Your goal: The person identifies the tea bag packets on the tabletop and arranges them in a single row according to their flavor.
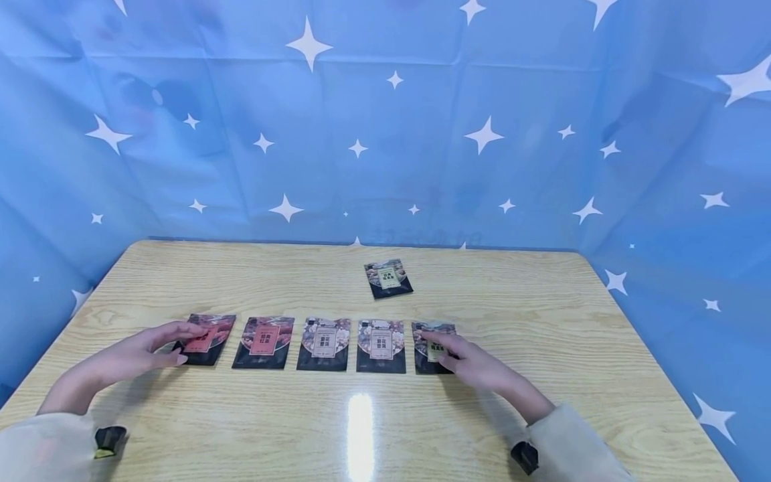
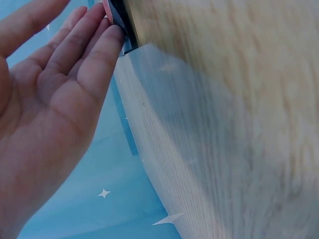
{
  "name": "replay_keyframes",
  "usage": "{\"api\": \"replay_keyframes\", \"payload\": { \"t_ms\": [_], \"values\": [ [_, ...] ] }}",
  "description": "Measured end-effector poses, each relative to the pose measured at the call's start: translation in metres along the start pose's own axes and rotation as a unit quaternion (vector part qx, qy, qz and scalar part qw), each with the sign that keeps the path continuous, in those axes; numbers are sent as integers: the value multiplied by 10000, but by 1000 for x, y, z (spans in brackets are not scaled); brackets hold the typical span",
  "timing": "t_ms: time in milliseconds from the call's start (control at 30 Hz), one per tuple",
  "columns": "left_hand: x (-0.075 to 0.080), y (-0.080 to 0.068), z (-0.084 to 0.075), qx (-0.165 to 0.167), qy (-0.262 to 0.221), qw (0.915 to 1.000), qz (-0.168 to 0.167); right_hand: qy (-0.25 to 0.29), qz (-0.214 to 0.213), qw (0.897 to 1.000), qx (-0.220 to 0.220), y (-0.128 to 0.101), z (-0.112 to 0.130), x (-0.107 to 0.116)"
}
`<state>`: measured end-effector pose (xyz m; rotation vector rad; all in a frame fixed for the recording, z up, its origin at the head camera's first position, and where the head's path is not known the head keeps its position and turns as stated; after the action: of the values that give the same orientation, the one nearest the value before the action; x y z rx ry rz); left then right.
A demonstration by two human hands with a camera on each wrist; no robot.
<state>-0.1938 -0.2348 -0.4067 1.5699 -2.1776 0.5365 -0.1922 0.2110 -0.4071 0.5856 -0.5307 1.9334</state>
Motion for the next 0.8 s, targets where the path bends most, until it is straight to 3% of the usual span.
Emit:
{"api": "replay_keyframes", "payload": {
  "t_ms": [533,800],
  "values": [
    [1,1,1,89,67,9999,-15,70,48,9999,59,0,3,1],
    [0,1,1,68,19,10000,17,80,-25,9999,111,5,12,17]
  ]
}}
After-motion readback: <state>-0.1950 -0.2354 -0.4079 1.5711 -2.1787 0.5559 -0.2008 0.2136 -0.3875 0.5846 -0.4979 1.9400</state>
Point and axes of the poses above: each hand's wrist, its own y-axis towards the middle knuckle, its own x-axis out of the back of the hand, z = x × y, the point moved 8 cm from there along y, towards the middle knuckle, and after that the axes turned 15 degrees about -z, right-handed, at the moved point
